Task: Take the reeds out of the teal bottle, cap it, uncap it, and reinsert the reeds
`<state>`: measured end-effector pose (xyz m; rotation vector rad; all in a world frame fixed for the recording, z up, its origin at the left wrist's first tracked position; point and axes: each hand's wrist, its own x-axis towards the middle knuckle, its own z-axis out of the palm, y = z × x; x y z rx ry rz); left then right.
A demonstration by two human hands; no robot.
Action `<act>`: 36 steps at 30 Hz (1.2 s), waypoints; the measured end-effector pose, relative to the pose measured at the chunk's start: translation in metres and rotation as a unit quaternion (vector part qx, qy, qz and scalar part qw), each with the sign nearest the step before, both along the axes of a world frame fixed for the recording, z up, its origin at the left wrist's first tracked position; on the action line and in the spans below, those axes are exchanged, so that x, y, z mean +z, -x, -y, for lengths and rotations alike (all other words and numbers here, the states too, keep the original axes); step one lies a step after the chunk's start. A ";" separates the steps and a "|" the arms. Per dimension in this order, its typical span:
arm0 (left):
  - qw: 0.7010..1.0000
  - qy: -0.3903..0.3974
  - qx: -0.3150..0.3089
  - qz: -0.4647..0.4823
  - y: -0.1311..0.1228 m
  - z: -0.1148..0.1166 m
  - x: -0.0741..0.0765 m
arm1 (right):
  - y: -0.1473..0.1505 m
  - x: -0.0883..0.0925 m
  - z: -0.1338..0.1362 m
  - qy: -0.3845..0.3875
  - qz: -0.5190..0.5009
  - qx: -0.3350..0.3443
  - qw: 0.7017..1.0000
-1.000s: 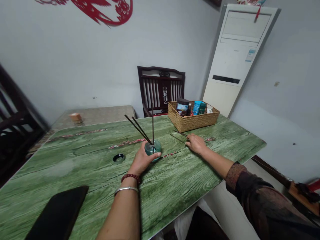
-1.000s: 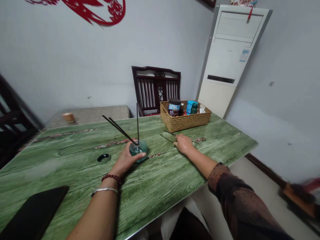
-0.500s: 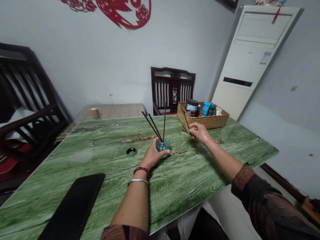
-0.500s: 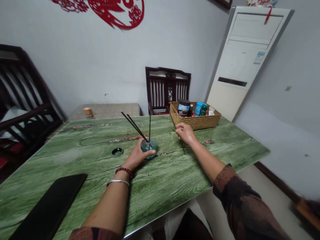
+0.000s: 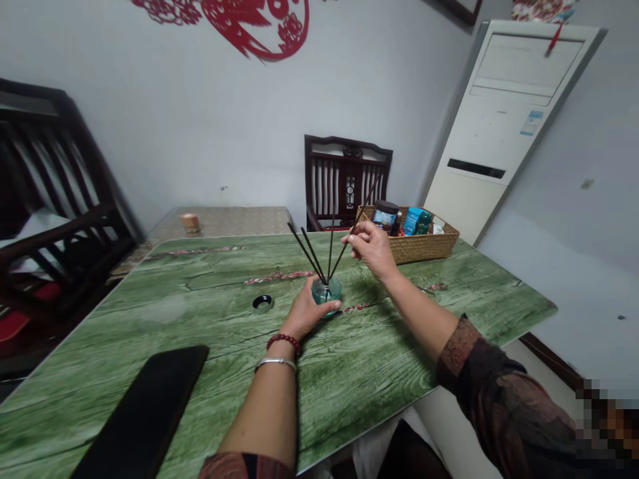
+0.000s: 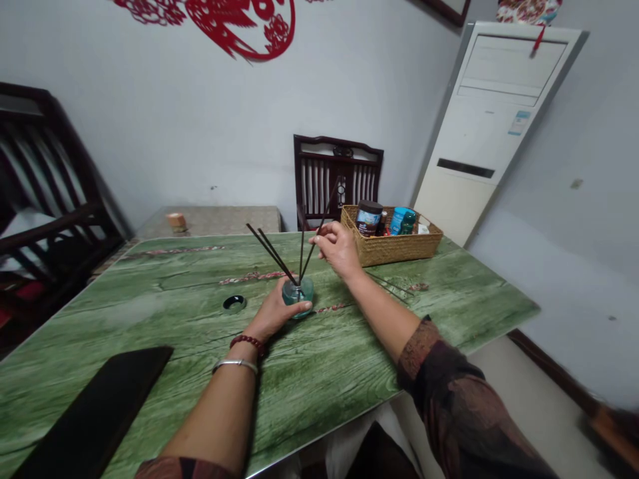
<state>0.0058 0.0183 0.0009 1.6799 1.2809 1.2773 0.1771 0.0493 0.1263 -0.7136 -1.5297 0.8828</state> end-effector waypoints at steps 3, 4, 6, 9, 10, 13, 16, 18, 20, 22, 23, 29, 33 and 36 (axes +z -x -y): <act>1.000 0.002 -0.003 -0.004 0.000 0.000 -0.001 | 0.007 -0.009 -0.007 0.001 0.021 0.000 1.000; 1.000 0.001 -0.003 -0.002 0.000 0.000 -0.001 | 0.009 -0.012 -0.009 0.003 0.032 -0.003 0.999; 1.000 -0.003 -0.004 0.004 0.000 -0.001 -0.001 | 0.014 -0.021 -0.013 0.008 0.061 -0.016 0.998; 1.000 -0.005 -0.004 0.005 0.000 0.000 0.000 | 0.022 -0.037 -0.017 0.014 0.122 -0.050 0.991; 1.000 -0.005 -0.003 -0.001 0.000 0.000 0.000 | 0.023 -0.041 -0.017 0.012 0.147 -0.063 0.987; 1.000 -0.010 0.004 -0.025 0.001 -0.001 0.000 | 0.010 -0.049 -0.018 -0.018 0.216 -0.096 0.971; 0.999 -0.018 0.009 -0.039 0.002 -0.004 -0.001 | -0.031 -0.047 -0.020 -0.056 0.282 -0.159 0.945; 0.999 -0.017 0.015 -0.041 0.002 -0.006 -0.001 | -0.069 -0.044 -0.021 -0.052 0.336 -0.228 0.913; 0.999 -0.008 0.019 -0.047 0.002 -0.006 0.000 | -0.105 -0.046 -0.021 -0.028 0.407 -0.287 0.867; 0.998 0.002 0.021 -0.057 0.002 -0.005 0.001 | -0.132 -0.053 -0.019 0.009 0.499 -0.310 0.809; 0.998 0.006 0.023 -0.061 0.002 -0.004 0.002 | -0.140 -0.060 -0.018 0.026 0.536 -0.311 0.784; 0.998 0.008 0.025 -0.064 0.000 0.000 0.010 | -0.144 -0.102 -0.005 0.082 0.613 -0.296 0.728; 0.997 0.004 0.025 -0.067 0.001 0.000 0.010 | -0.142 -0.108 0.001 0.086 0.633 -0.290 0.713; 0.997 0.012 0.024 -0.073 0.002 0.000 0.008 | -0.142 -0.105 0.003 0.077 0.637 -0.284 0.712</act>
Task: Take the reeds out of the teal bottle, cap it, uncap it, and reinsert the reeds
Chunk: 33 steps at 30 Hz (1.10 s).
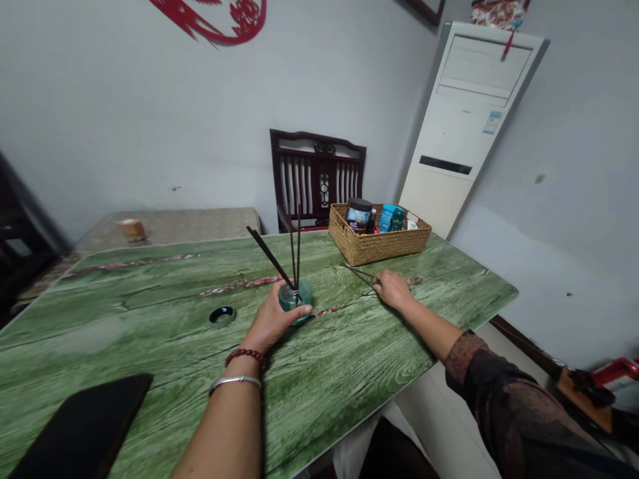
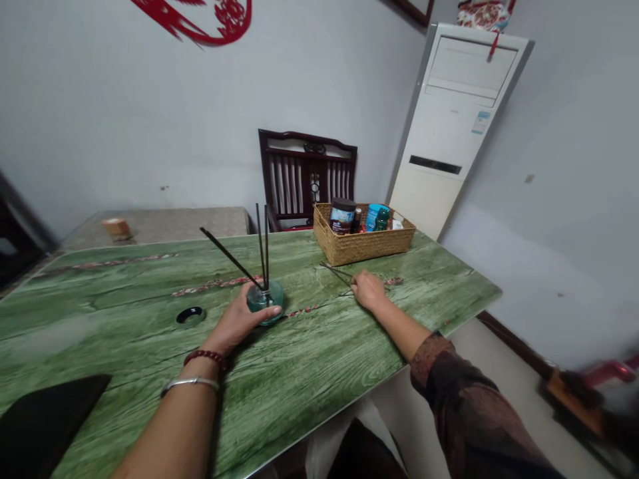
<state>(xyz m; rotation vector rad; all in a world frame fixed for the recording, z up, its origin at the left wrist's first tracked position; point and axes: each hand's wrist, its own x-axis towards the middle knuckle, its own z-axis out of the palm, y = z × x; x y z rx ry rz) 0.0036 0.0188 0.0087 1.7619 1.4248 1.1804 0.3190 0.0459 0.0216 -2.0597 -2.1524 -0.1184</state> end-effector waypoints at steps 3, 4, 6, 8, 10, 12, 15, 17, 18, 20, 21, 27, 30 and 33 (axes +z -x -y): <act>1.000 -0.004 -0.004 0.007 0.001 -0.002 -0.003 | 0.005 0.003 -0.001 -0.006 -0.001 0.009 1.000; 1.000 -0.007 -0.005 0.011 0.001 -0.002 -0.004 | 0.008 0.004 -0.003 -0.006 -0.006 0.009 1.000; 1.000 -0.011 -0.004 0.020 0.001 -0.004 -0.006 | 0.014 0.003 -0.006 0.002 -0.020 0.006 1.000; 0.999 -0.014 -0.001 0.030 0.001 -0.006 -0.008 | 0.020 0.003 -0.011 0.017 -0.035 0.000 0.999; 0.999 -0.016 -0.003 0.038 0.002 -0.006 -0.009 | 0.024 0.002 -0.013 0.030 -0.045 -0.003 0.999; 0.999 -0.018 -0.007 0.041 0.002 -0.006 -0.010 | 0.028 0.003 -0.013 0.035 -0.057 0.004 0.998; 0.999 -0.017 -0.014 0.041 0.001 -0.004 -0.009 | 0.032 0.009 -0.012 0.032 -0.090 0.032 0.995; 0.999 -0.015 -0.016 0.040 0.001 -0.002 -0.008 | 0.037 0.018 -0.012 0.026 -0.124 0.056 0.990; 0.999 -0.014 -0.015 0.038 0.000 -0.002 -0.008 | 0.040 0.025 -0.013 0.022 -0.136 0.065 0.988; 0.999 -0.013 -0.013 0.034 0.000 -0.001 -0.008 | 0.048 0.040 -0.014 0.009 -0.201 0.083 0.976; 0.999 -0.013 -0.012 0.033 0.000 -0.001 -0.008 | 0.054 0.048 -0.015 0.000 -0.266 0.098 0.959; 0.999 -0.014 -0.012 0.042 0.000 -0.001 -0.008 | 0.100 0.101 -0.005 -0.058 -0.633 0.261 0.727; 0.998 -0.012 -0.017 0.056 -0.001 -0.001 -0.008 | 0.123 0.115 0.000 -0.075 -0.647 0.287 0.703; 0.998 -0.010 -0.019 0.064 -0.001 -0.001 -0.007 | 0.139 0.116 -0.001 -0.072 -0.634 0.284 0.715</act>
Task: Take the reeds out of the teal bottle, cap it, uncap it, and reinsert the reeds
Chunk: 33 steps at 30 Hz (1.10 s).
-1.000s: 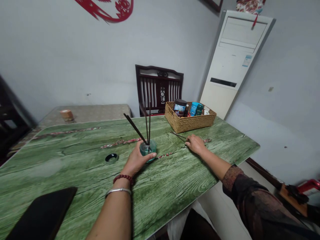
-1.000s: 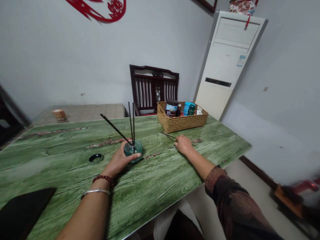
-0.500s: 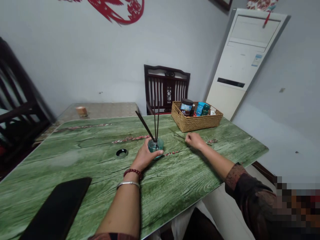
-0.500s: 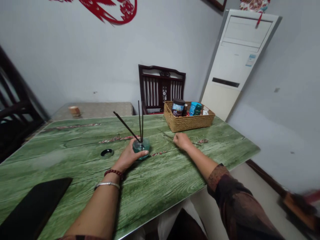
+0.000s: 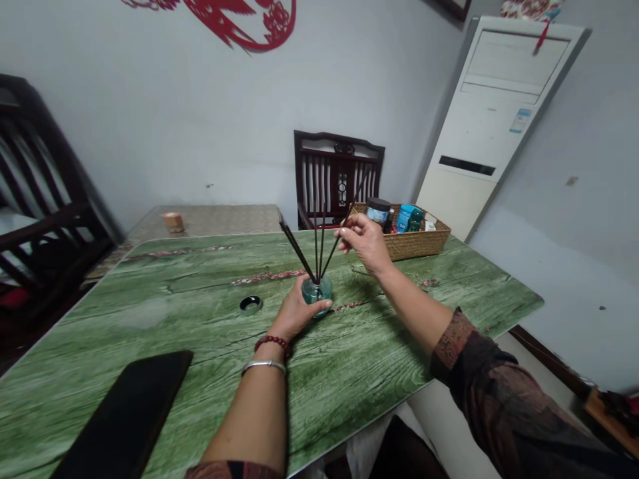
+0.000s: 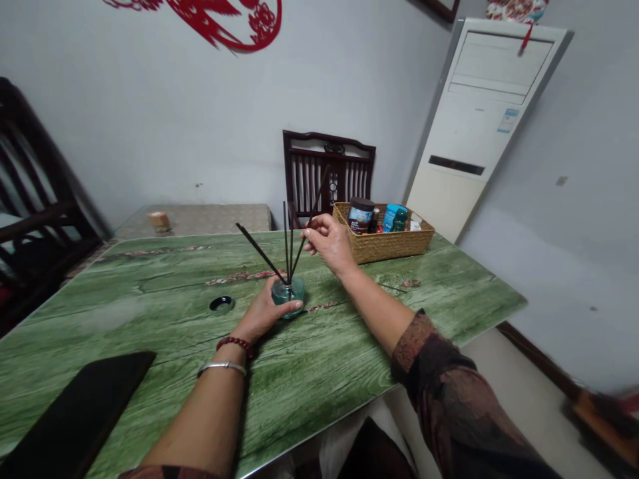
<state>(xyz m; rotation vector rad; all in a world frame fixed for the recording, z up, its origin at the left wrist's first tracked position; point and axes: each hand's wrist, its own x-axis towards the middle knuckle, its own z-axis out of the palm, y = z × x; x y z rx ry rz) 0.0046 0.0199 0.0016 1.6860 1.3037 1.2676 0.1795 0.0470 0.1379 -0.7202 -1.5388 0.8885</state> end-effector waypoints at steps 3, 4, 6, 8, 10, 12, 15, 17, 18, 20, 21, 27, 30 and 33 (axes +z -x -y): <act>1.000 -0.003 0.003 0.002 -0.001 0.001 0.002 | 0.010 -0.005 -0.004 0.008 0.028 -0.006 1.000; 1.000 -0.004 0.005 0.003 -0.001 0.001 0.002 | 0.012 -0.007 -0.006 0.010 0.038 -0.007 0.999; 1.000 -0.005 0.006 0.004 -0.001 0.002 0.003 | 0.015 -0.012 -0.008 0.013 0.058 -0.009 0.998; 1.000 -0.004 0.004 0.001 -0.001 0.002 0.003 | 0.018 -0.016 -0.010 0.012 0.071 -0.014 0.997; 1.000 -0.005 0.001 -0.001 0.000 0.001 0.002 | 0.021 -0.020 -0.011 0.009 0.081 -0.019 0.997; 1.000 -0.007 0.001 0.000 0.000 0.001 0.001 | 0.023 -0.025 -0.013 0.010 0.092 -0.022 0.995; 1.000 -0.008 0.002 0.000 0.000 0.000 0.001 | 0.025 -0.030 -0.015 0.013 0.119 -0.035 0.992; 1.000 -0.009 0.001 -0.003 0.000 0.001 0.002 | 0.024 -0.033 -0.016 0.010 0.145 -0.051 0.988; 1.000 -0.011 0.000 -0.004 0.000 0.001 0.002 | 0.024 -0.034 -0.017 0.006 0.161 -0.060 0.985; 1.000 -0.014 -0.001 -0.006 0.000 0.001 0.003 | 0.023 -0.035 -0.018 -0.007 0.195 -0.079 0.978; 1.000 -0.014 -0.001 -0.008 0.000 0.001 0.003 | 0.023 -0.036 -0.018 -0.016 0.212 -0.088 0.973; 0.999 -0.024 -0.008 -0.019 0.002 -0.003 -0.004 | 0.029 -0.045 -0.012 -0.061 0.329 -0.111 0.936; 0.999 -0.031 -0.009 -0.027 0.003 -0.005 -0.007 | 0.022 -0.049 -0.009 -0.078 0.359 -0.105 0.924; 0.999 -0.026 -0.002 -0.034 0.003 -0.005 -0.006 | -0.010 -0.048 -0.010 -0.100 0.359 -0.124 0.920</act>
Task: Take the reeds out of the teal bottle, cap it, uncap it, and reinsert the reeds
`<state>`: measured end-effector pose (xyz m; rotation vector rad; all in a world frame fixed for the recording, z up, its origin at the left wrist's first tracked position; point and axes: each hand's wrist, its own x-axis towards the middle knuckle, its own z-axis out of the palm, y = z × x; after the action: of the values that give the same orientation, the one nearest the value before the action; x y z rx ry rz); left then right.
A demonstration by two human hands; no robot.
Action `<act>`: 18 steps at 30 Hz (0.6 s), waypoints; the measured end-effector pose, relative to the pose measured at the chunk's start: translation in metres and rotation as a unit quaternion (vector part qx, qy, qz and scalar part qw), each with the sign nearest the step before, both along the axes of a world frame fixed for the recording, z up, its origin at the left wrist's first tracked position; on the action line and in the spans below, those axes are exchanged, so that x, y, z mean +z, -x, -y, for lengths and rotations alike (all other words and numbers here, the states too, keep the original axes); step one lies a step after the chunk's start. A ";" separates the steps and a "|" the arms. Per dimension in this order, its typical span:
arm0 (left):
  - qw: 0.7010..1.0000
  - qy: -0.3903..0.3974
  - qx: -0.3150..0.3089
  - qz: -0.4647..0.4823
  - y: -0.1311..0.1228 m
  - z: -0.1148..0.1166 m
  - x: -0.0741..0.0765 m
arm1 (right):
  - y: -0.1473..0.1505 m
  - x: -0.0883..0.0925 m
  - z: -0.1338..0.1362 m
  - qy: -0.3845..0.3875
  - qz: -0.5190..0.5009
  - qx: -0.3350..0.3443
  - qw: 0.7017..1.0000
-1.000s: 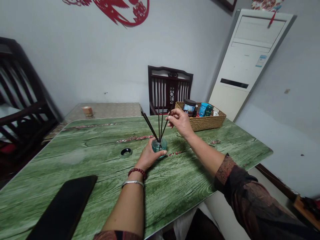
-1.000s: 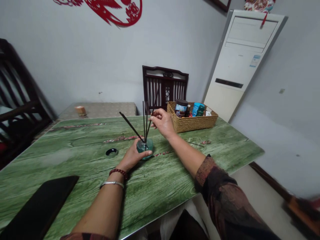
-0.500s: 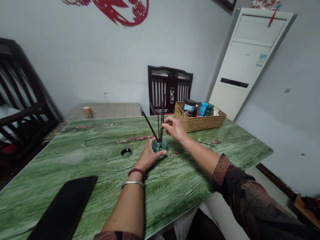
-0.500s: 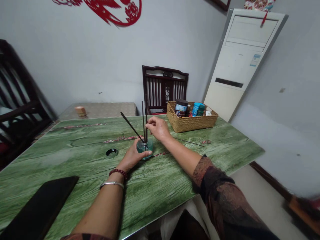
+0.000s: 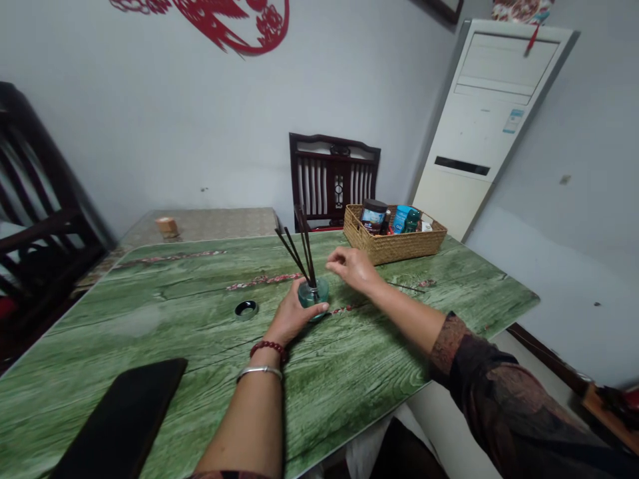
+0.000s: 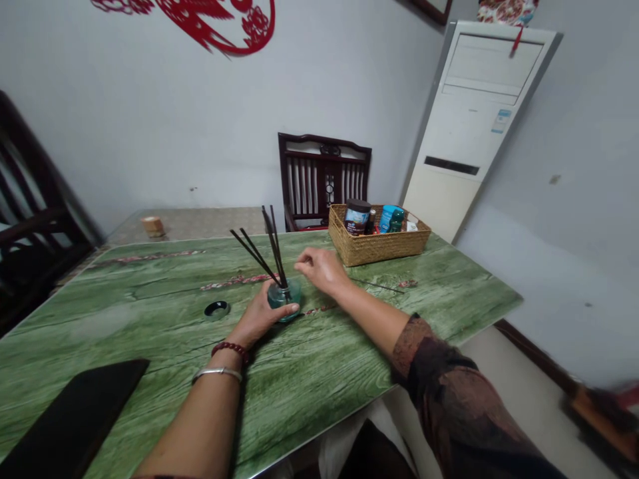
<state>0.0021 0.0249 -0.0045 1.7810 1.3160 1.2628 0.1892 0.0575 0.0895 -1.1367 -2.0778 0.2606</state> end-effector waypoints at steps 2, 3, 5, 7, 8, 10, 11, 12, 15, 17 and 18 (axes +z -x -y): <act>1.000 0.007 0.004 -0.005 0.000 0.001 0.002 | -0.033 0.000 -0.004 -0.010 0.023 -0.051 0.998; 1.000 0.011 0.006 -0.009 0.000 0.002 0.003 | -0.051 -0.001 -0.006 -0.003 0.055 -0.090 0.994; 1.000 0.018 0.008 -0.013 0.000 0.002 0.004 | -0.083 -0.006 -0.010 0.036 0.158 -0.170 0.972; 1.000 0.022 0.009 -0.015 0.000 0.003 0.005 | -0.107 -0.016 -0.013 0.076 0.237 -0.217 0.944; 1.000 0.023 0.009 -0.013 0.000 0.003 0.006 | -0.115 -0.022 -0.014 0.089 0.260 -0.228 0.934; 1.000 0.026 0.010 -0.002 0.000 0.003 0.006 | -0.123 -0.034 -0.015 0.103 0.282 -0.233 0.925; 1.000 0.026 0.011 0.005 0.000 0.003 0.006 | -0.124 -0.040 -0.015 0.109 0.295 -0.233 0.920; 1.000 0.026 0.011 0.011 0.000 0.003 0.006 | -0.124 -0.046 -0.014 0.115 0.308 -0.233 0.915; 1.000 0.026 0.008 0.014 0.000 0.003 0.004 | -0.122 -0.058 -0.012 0.129 0.343 -0.230 0.901; 1.000 0.025 0.009 0.012 0.000 0.003 0.004 | -0.121 -0.062 -0.008 0.133 0.358 -0.227 0.896; 1.000 0.024 0.011 0.013 0.000 0.003 0.003 | -0.121 -0.063 -0.006 0.132 0.362 -0.225 0.895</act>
<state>0.0018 0.0221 -0.0011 1.7155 1.3440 1.2518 0.3101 0.0633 0.0269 -2.0850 -2.3390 -0.1446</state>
